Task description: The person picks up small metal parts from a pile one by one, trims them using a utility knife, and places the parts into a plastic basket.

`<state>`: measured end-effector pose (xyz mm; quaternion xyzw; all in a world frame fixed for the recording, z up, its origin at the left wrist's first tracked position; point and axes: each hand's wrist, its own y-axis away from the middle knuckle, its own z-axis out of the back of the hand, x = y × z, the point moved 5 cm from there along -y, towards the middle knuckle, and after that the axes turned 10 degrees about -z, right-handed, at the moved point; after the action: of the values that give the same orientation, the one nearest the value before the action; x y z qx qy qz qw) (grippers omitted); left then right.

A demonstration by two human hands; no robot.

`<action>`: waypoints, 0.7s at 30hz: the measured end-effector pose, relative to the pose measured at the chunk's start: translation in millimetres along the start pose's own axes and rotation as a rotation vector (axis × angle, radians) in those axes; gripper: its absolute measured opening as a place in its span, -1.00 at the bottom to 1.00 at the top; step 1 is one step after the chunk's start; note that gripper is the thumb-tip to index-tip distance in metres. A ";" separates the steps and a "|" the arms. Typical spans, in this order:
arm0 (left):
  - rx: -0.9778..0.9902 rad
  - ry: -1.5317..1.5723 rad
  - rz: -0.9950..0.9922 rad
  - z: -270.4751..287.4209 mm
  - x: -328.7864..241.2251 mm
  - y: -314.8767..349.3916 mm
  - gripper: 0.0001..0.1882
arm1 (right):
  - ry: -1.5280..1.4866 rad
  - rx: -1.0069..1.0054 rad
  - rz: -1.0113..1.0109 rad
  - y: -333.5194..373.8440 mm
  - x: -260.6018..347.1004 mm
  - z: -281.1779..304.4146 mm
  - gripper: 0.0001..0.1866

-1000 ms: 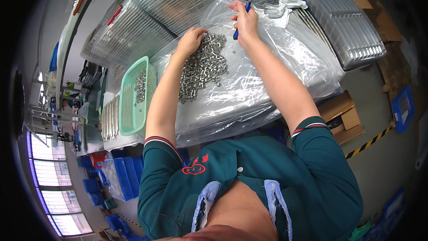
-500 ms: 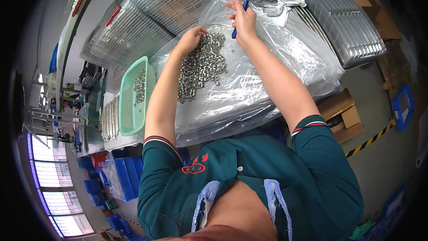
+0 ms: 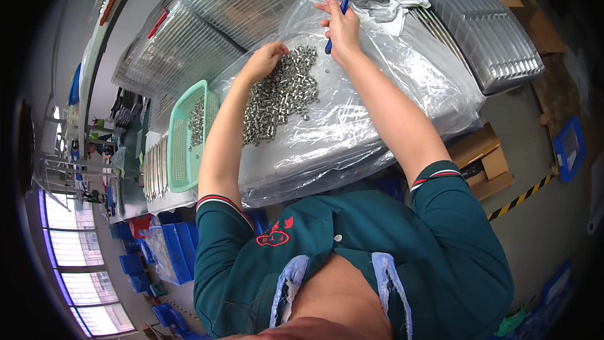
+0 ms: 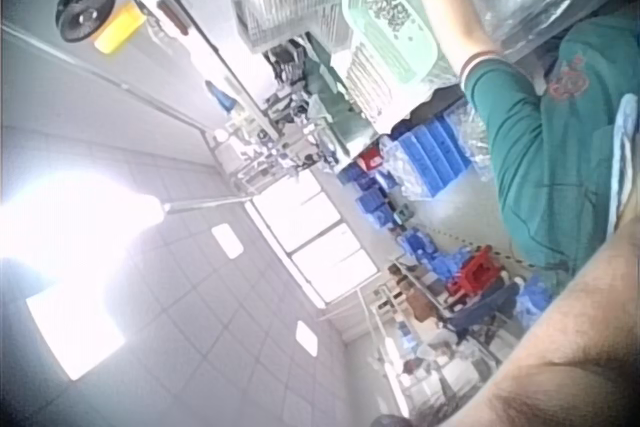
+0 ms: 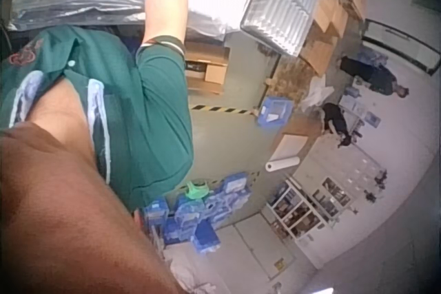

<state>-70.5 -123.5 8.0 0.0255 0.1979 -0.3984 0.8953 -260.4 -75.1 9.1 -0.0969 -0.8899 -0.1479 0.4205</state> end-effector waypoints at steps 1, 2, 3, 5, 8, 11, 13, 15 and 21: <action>0.012 -0.038 -0.018 1.2 -4.1 3.6 -0.84 | -0.004 0.002 0.003 0.8 -0.2 -0.2 -0.73; 0.014 -0.039 -0.018 3.9 -5.0 7.8 -0.84 | -0.008 0.007 0.006 1.6 -0.2 -1.5 -0.73; 0.039 -0.036 -0.046 5.7 -6.9 12.4 -0.84 | -0.010 0.006 0.006 2.4 -0.8 -2.1 -0.73; 0.067 -0.031 -0.074 10.1 -11.3 20.0 -0.83 | 0.004 0.003 -0.001 3.5 -2.2 -2.5 -0.73; 0.166 0.057 -0.039 14.1 -16.1 25.5 -0.83 | 0.003 0.005 -0.002 3.2 -2.9 -1.6 -0.73; 0.296 0.167 0.049 19.1 -22.1 27.3 -0.76 | -0.006 0.018 0.030 -0.3 -3.7 0.3 -0.72; 0.189 0.137 0.023 22.2 -22.8 20.7 -0.75 | 0.000 0.011 0.034 -1.4 -1.1 1.3 -0.71; 0.082 0.104 0.006 21.8 -20.1 12.2 -0.75 | 0.004 0.008 0.032 -3.7 -0.6 0.7 -0.71; -0.141 -0.070 -0.195 0.4 -29.2 -21.1 -0.75 | 0.040 0.003 0.048 -6.6 6.7 -2.6 -0.71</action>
<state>-103.3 -117.5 21.7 -0.0709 0.1955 -0.4695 0.8581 -264.7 -81.8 14.6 -0.1147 -0.8790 -0.1382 0.4418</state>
